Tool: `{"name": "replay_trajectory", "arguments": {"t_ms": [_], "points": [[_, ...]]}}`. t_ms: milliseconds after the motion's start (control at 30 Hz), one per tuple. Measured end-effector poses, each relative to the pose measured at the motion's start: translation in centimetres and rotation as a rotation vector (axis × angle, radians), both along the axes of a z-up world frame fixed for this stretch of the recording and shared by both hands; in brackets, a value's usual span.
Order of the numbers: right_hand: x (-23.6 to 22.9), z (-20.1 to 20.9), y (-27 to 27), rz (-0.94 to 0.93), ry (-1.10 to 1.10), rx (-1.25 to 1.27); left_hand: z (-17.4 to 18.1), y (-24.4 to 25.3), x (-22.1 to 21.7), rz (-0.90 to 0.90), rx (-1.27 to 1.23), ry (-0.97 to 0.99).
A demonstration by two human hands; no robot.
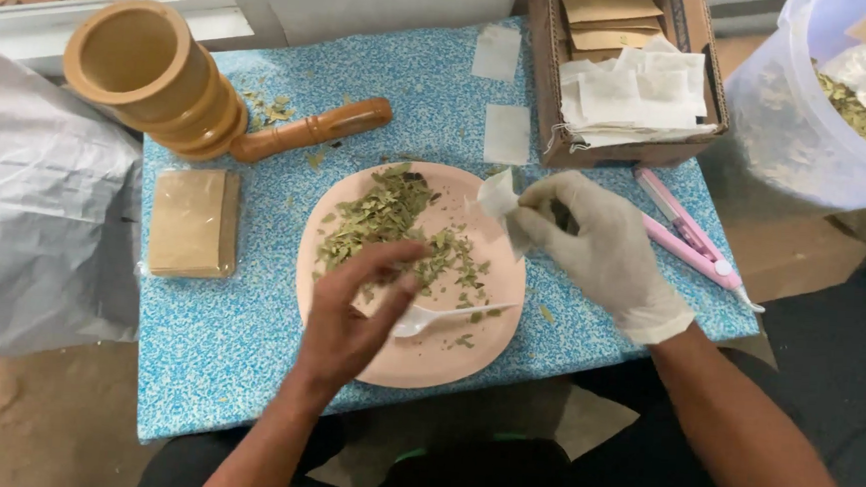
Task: Filling small filter bags with dried tea leaves using a spoon and sealing them with a heat sealer.
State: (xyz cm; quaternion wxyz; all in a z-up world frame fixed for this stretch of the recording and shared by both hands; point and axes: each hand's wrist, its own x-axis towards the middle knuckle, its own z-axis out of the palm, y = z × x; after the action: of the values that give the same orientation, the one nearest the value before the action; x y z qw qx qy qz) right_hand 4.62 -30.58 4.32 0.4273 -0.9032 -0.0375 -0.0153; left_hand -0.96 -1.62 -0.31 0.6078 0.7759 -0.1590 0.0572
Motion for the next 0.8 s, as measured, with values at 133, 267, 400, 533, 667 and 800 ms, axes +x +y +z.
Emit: {"name": "replay_trajectory", "arguments": {"t_ms": [133, 267, 400, 533, 667, 800], "points": [[-2.2, 1.1, 3.3, 0.041, -0.082, 0.056, 2.6, -2.9, -1.9, -0.093, -0.165, 0.108], [-3.0, 0.4, 5.2, 0.093, -0.163, 0.110, 2.0, -3.6, -2.2, -0.074, -0.309, 0.184], [-3.8, 1.1, 6.5, 0.168, -0.233, 0.155, 1.1, -3.7, -1.4, 0.081, -0.464, 0.226], [-3.9, 1.0, 6.0, 0.210, -0.198, 0.241, 1.7, -2.4, -0.8, 0.154, -0.471, 0.202], [-2.5, 0.3, 4.3, 0.133, -0.087, 0.303, 1.2, -2.1, -0.6, 0.173, -0.465, 0.188], [-2.0, 1.4, 4.5, 0.201, 0.059, 0.345, 0.9, -1.9, -0.6, 0.141, -0.396, 0.142]]}}
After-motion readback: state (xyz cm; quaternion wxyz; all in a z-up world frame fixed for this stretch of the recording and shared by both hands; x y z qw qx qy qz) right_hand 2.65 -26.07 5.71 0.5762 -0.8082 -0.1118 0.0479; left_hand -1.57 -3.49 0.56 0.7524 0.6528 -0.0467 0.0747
